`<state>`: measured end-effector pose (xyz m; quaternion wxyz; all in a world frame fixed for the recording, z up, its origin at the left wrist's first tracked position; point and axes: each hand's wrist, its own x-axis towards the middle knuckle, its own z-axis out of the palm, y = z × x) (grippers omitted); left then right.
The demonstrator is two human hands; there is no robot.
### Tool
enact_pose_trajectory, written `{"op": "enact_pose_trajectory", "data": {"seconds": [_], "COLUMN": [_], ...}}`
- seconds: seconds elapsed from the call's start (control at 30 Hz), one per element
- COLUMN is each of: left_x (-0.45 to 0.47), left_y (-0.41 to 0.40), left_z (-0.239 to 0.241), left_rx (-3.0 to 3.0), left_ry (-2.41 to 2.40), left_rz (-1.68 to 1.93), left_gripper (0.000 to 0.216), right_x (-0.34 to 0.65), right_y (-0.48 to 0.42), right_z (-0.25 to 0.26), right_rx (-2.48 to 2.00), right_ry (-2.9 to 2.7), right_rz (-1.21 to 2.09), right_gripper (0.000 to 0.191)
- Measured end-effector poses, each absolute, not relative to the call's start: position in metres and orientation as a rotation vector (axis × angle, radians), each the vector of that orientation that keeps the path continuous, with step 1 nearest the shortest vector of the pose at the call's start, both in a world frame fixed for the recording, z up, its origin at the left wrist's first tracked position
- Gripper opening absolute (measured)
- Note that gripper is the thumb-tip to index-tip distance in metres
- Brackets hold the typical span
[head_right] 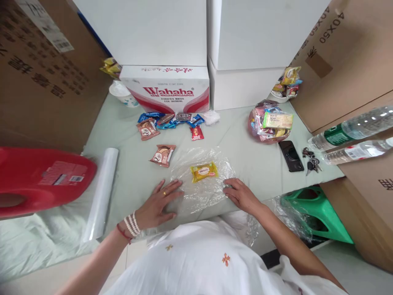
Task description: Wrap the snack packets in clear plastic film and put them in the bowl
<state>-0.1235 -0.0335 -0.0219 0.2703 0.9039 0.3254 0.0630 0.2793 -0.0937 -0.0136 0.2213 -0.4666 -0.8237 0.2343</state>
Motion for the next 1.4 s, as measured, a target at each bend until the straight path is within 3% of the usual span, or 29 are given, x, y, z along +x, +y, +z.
{"op": "enact_pose_trajectory", "data": {"seconds": [0.1, 0.37, 0.6, 0.7, 0.8, 0.9, 0.97, 1.1, 1.23, 1.33, 1.4], "left_x": [-0.121, -0.094, -0.094, -0.088, -0.075, -0.061, -0.055, -0.052, -0.048, -0.035, -0.024], "left_y": [-0.022, 0.028, 0.034, 0.034, 0.039, 0.043, 0.043, 0.04, 0.029, 0.019, 0.016], "left_z": [-0.025, -0.016, -0.013, -0.02, -0.025, -0.025, -0.024, -0.02, -0.012, -0.007, -0.008], "left_rx": [2.342, 1.767, 1.775, 1.815, 1.75, 1.81, 1.899, 1.966, 2.127, 2.457, 2.573], "left_ry": [0.98, 1.398, 1.217, 1.398, 1.733, 1.946, 2.026, 2.097, 2.017, 1.587, 1.324], "left_rz": [0.301, 0.586, 0.555, 0.511, 0.44, 0.45, 0.558, 0.842, 1.043, 0.898, 0.718], "left_gripper": [0.027, 0.047, 0.071, 0.044, 0.041, 0.029, 0.033, 0.047, 0.029, 0.036, 0.044], "right_x": [0.278, 0.27, 0.26, 0.263, 0.267, 0.265, 0.257, 0.235, 0.207, 0.19, 0.184], "right_y": [-0.078, 0.016, 0.051, 0.05, 0.051, 0.058, 0.067, 0.092, 0.11, 0.117, 0.119], "right_z": [-0.011, 0.022, -0.003, 0.001, 0.017, 0.044, 0.062, 0.076, 0.052, 0.029, 0.022], "right_rx": [-1.265, -1.468, -1.842, -1.877, -1.946, -2.112, -2.196, -2.305, -2.123, -2.098, -2.11], "right_ry": [-2.185, -1.754, -1.35, -1.371, -1.594, -2.097, -2.259, -2.285, -2.426, -2.418, -2.362], "right_rz": [0.722, 1.284, 1.533, 1.529, 1.447, 0.953, 0.647, 0.473, 0.456, 0.579, 0.656], "right_gripper": [0.027, 0.033, 0.013, 0.012, 0.011, 0.019, 0.028, 0.035, 0.047, 0.067, 0.058]}}
